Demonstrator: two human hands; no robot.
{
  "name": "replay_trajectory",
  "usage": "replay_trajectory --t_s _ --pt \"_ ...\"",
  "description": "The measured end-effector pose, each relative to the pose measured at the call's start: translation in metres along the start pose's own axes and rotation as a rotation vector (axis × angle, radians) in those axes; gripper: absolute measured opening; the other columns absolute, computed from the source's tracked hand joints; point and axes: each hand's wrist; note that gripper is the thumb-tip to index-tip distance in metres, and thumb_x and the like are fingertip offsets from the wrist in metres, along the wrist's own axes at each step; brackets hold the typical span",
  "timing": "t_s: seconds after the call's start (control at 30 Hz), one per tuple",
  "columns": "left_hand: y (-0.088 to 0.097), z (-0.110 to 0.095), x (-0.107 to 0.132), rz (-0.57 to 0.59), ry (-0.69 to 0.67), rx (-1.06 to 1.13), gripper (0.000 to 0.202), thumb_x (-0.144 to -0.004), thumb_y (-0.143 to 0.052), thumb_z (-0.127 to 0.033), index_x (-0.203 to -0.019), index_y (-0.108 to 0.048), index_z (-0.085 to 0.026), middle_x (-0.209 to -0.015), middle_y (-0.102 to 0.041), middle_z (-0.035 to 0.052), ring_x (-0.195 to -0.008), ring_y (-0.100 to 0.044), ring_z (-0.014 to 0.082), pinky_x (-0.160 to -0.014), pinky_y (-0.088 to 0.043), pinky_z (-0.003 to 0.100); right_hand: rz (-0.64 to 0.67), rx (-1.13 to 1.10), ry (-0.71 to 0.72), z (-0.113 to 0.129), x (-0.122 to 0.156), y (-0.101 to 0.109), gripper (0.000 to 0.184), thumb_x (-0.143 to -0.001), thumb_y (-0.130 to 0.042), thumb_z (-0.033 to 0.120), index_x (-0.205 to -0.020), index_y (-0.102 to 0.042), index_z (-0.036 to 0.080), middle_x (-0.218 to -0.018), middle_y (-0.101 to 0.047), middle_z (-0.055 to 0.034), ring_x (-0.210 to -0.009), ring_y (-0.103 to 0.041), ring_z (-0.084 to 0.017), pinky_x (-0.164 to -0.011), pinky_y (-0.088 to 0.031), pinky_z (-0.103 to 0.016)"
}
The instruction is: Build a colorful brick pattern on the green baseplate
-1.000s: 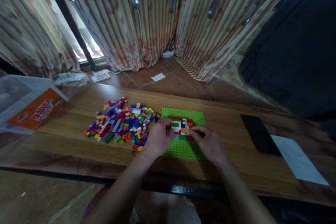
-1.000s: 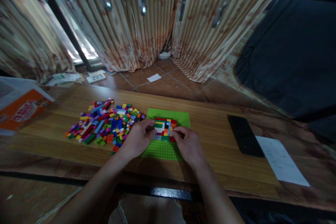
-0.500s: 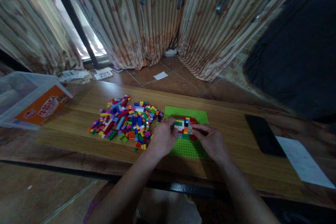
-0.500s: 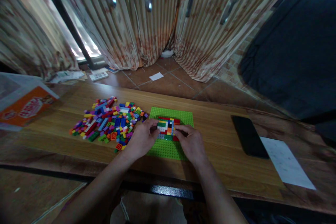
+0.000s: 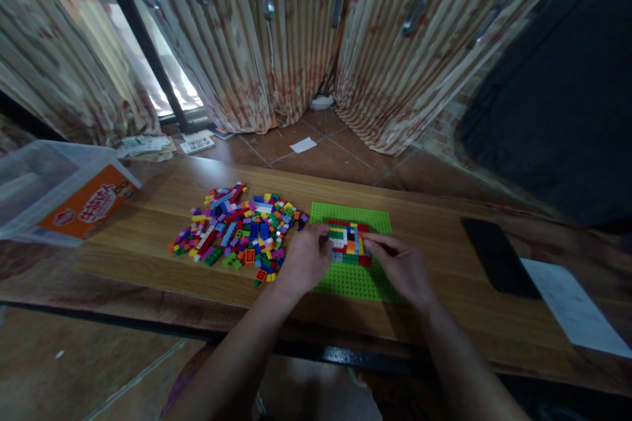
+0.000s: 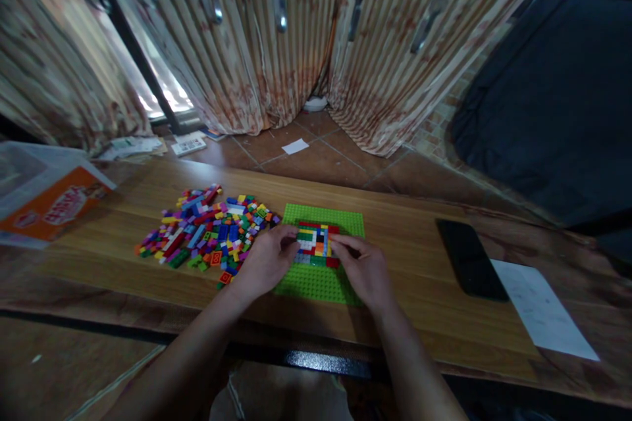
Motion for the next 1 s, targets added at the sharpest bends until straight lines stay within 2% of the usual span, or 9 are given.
replay_trajectory --t_s 0.1,0.17,0.23,0.33,0.5,0.57,0.67,0.8,1.0 --pt "0.008 0.001 -0.002 -0.036 -0.013 0.038 0.019 -0.083 -0.055 -0.013 -0.096 -0.068 -0.016 -0.089 -0.073 0.0065 -0.082 -0.068 0.0185 -0.078 -0.053 0.03 -0.21 -0.105 -0.006 0.005 -0.005 0.008 0.027 -0.076 -0.069 0.043 -0.089 -0.077 0.021 -0.08 -0.074 -0.0038 -0.07 -0.064 -0.017 -0.066 -0.052 -0.031" --pt "0.014 0.003 -0.005 -0.081 -0.027 0.078 0.019 -0.083 -0.054 -0.014 -0.095 -0.069 -0.016 -0.088 -0.073 0.0064 -0.081 -0.068 0.0181 -0.078 -0.053 0.03 -0.331 -0.156 -0.006 0.009 -0.008 0.012 0.027 -0.075 -0.069 0.042 -0.088 -0.076 0.019 -0.07 -0.069 -0.0015 -0.057 -0.055 -0.012 -0.054 -0.045 -0.026" --pt "0.021 0.006 -0.007 -0.135 -0.038 0.147 0.019 -0.084 -0.054 -0.016 -0.093 -0.069 -0.016 -0.088 -0.073 0.0061 -0.081 -0.068 0.0175 -0.077 -0.053 0.029 -0.381 -0.184 0.005 0.015 -0.007 0.013 0.026 -0.075 -0.069 0.04 -0.087 -0.075 0.018 -0.064 -0.064 0.0005 -0.05 -0.047 -0.01 -0.048 -0.039 -0.024" --pt "0.03 0.013 -0.012 -0.233 -0.025 0.269 0.017 -0.083 -0.056 -0.02 -0.093 -0.069 -0.017 -0.086 -0.073 0.0046 -0.078 -0.067 0.0164 -0.072 -0.052 0.027 -0.365 -0.161 0.036 0.024 -0.003 0.007 0.025 -0.077 -0.067 0.04 -0.088 -0.075 0.018 -0.064 -0.064 0.0004 -0.052 -0.049 -0.01 -0.05 -0.04 -0.024" --pt "0.048 0.018 -0.016 -0.43 0.047 0.457 0.018 -0.08 -0.061 -0.026 -0.093 -0.068 -0.015 -0.08 -0.07 0.0022 -0.069 -0.063 0.0131 -0.062 -0.05 0.023 -0.262 -0.129 0.067 0.039 0.009 -0.015 0.023 -0.08 -0.065 0.04 -0.085 -0.075 0.02 -0.075 -0.072 -0.0026 -0.067 -0.063 -0.016 -0.065 -0.051 -0.03" --pt "0.058 0.019 -0.017 -0.515 0.06 0.521 0.018 -0.079 -0.062 -0.027 -0.091 -0.068 -0.015 -0.077 -0.069 0.0014 -0.066 -0.062 0.0115 -0.06 -0.048 0.021 -0.171 -0.097 0.101 0.044 0.016 -0.027 0.022 -0.083 -0.063 0.04 -0.086 -0.075 0.021 -0.084 -0.074 -0.0032 -0.075 -0.066 -0.018 -0.07 -0.052 -0.031" --pt "0.071 0.02 -0.016 -0.598 0.087 0.592 0.019 -0.079 -0.063 -0.029 -0.089 -0.068 -0.014 -0.074 -0.068 0.0008 -0.06 -0.058 0.0092 -0.056 -0.046 0.02 0.028 0.006 0.251 0.047 0.027 -0.047 0.019 -0.088 -0.059 0.035 -0.092 -0.074 0.024 -0.09 -0.074 -0.0029 -0.082 -0.067 -0.018 -0.076 -0.052 -0.031" --pt "0.08 0.021 -0.014 -0.617 0.13 0.688 0.019 -0.078 -0.065 -0.03 -0.087 -0.067 -0.014 -0.072 -0.067 0.0002 -0.055 -0.054 0.0073 -0.053 -0.045 0.019 0.253 0.193 0.425 0.047 0.037 -0.07 0.021 -0.092 -0.052 0.024 -0.096 -0.072 0.025 -0.09 -0.071 -0.0031 -0.085 -0.066 -0.017 -0.078 -0.051 -0.03" --pt "0.08 0.021 -0.013 -0.582 0.147 0.771 0.015 -0.075 -0.066 -0.026 -0.083 -0.067 -0.014 -0.07 -0.066 -0.0008 -0.054 -0.054 0.0062 -0.053 -0.044 0.018 0.372 0.393 0.488 0.045 0.04 -0.097 0.023 -0.093 -0.05 0.023 -0.107 -0.067 0.023 -0.1 -0.067 -0.0052 -0.09 -0.065 -0.019 -0.078 -0.05 -0.031"
Point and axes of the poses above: each hand's wrist, its own x-axis away from the middle knuckle, its own y-axis out of the back of the hand, z = x × y
